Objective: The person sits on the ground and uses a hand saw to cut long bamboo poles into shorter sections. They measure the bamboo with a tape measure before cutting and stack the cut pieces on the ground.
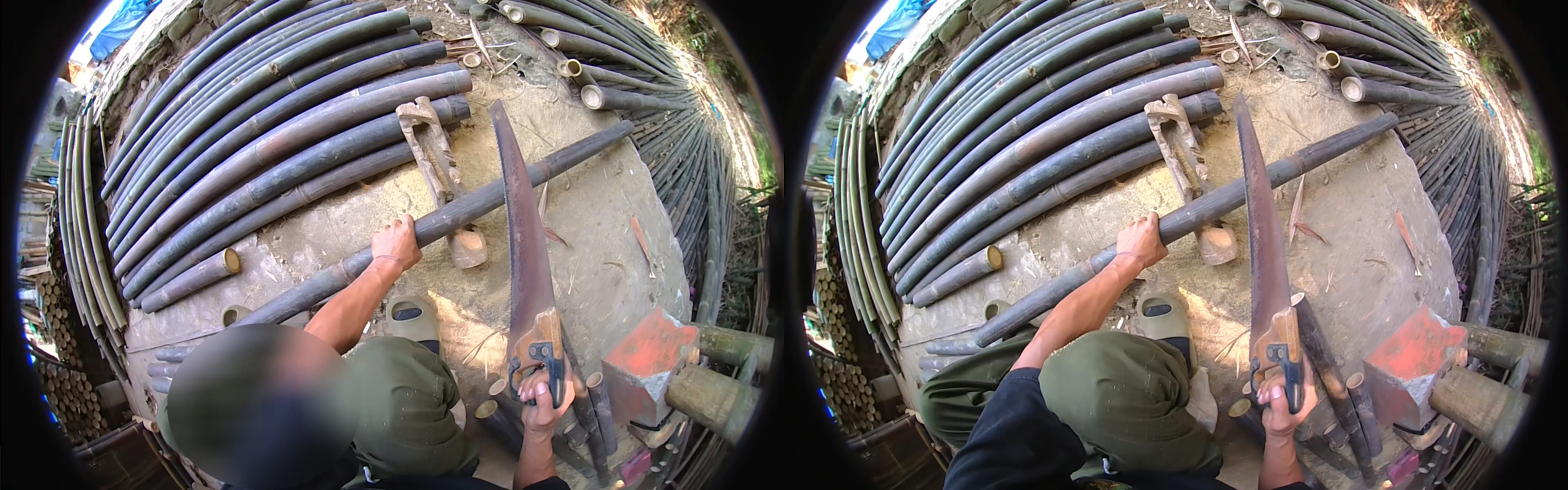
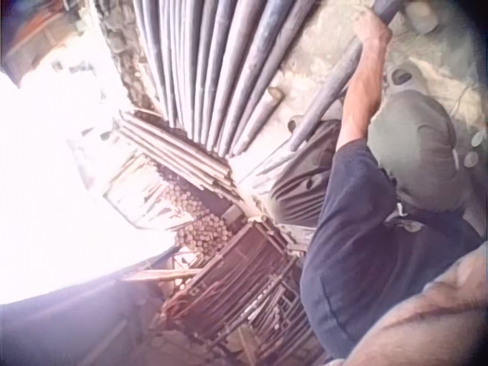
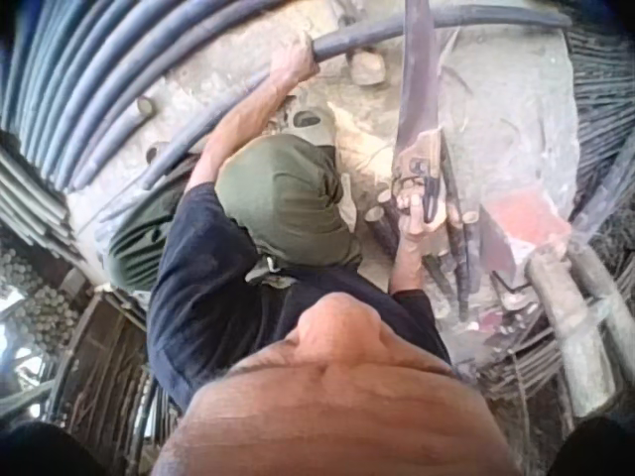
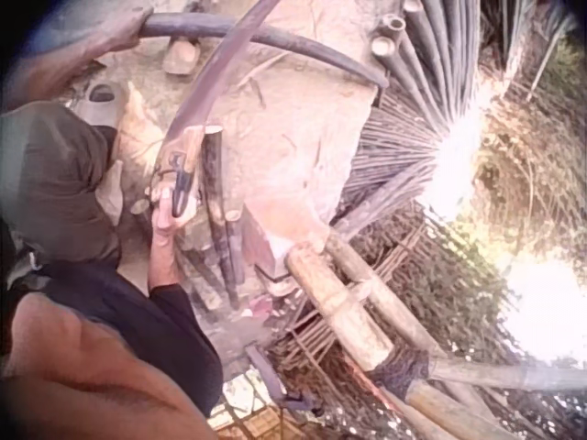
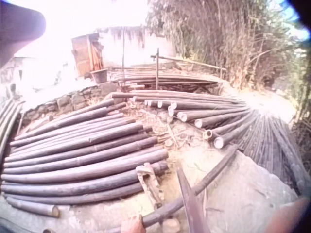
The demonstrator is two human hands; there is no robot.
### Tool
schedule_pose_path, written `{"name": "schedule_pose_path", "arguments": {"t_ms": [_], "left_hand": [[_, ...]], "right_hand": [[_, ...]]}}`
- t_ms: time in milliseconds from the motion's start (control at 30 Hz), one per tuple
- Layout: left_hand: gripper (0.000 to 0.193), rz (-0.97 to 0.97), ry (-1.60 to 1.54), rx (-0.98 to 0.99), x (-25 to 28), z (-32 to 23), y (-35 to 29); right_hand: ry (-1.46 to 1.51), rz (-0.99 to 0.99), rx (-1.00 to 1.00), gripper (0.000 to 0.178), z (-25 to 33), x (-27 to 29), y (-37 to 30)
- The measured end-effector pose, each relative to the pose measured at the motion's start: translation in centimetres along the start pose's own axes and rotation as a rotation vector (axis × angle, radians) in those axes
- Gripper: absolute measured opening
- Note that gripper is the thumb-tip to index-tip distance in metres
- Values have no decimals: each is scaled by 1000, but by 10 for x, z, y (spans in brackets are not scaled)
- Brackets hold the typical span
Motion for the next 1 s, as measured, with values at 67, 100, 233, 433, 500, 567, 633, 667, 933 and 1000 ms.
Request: {"name": "schedule_pose_path", "arguments": {"t_ms": [67,100,233,433,500,567,633,667,933,1000], "left_hand": [[53,-28,-64,-39,-2,2,3],[47,-43,-94,-58,2,1,3],[43,-95,-97,-36,18,-4,17],[42,-122,-113,-101,11,4,20],[42,-139,-99,-111,10,17,23],[42,-137,-82,-105,3,21,27],[42,-158,-93,-150,-4,26,26],[42,-136,-98,-166,-8,19,23],[52,11,-191,-83,-15,29,6],[55,1,-203,-121,-11,27,8]], "right_hand": [[-16,31,-10,74,-5,5,5],[-48,40,-8,74,-9,8,8],[-255,107,3,69,-22,13,18],[-579,207,89,64,-43,12,20],[-599,212,117,62,-53,13,15],[-608,215,85,62,-51,12,11],[-546,198,76,64,-50,8,7],[-550,199,62,64,-46,11,7],[-745,310,329,61,-31,-26,12],[-742,342,544,62,-37,-33,15]]}}
Point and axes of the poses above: each hand's wrist, its own y-axis towards the middle knuckle, its own x-axis out of the back of the hand, z = x × y, the point moved 4 cm from there along y, towards the middle knuckle, and after that the axes turned 11 degrees about -z, right-handed, at the moved point
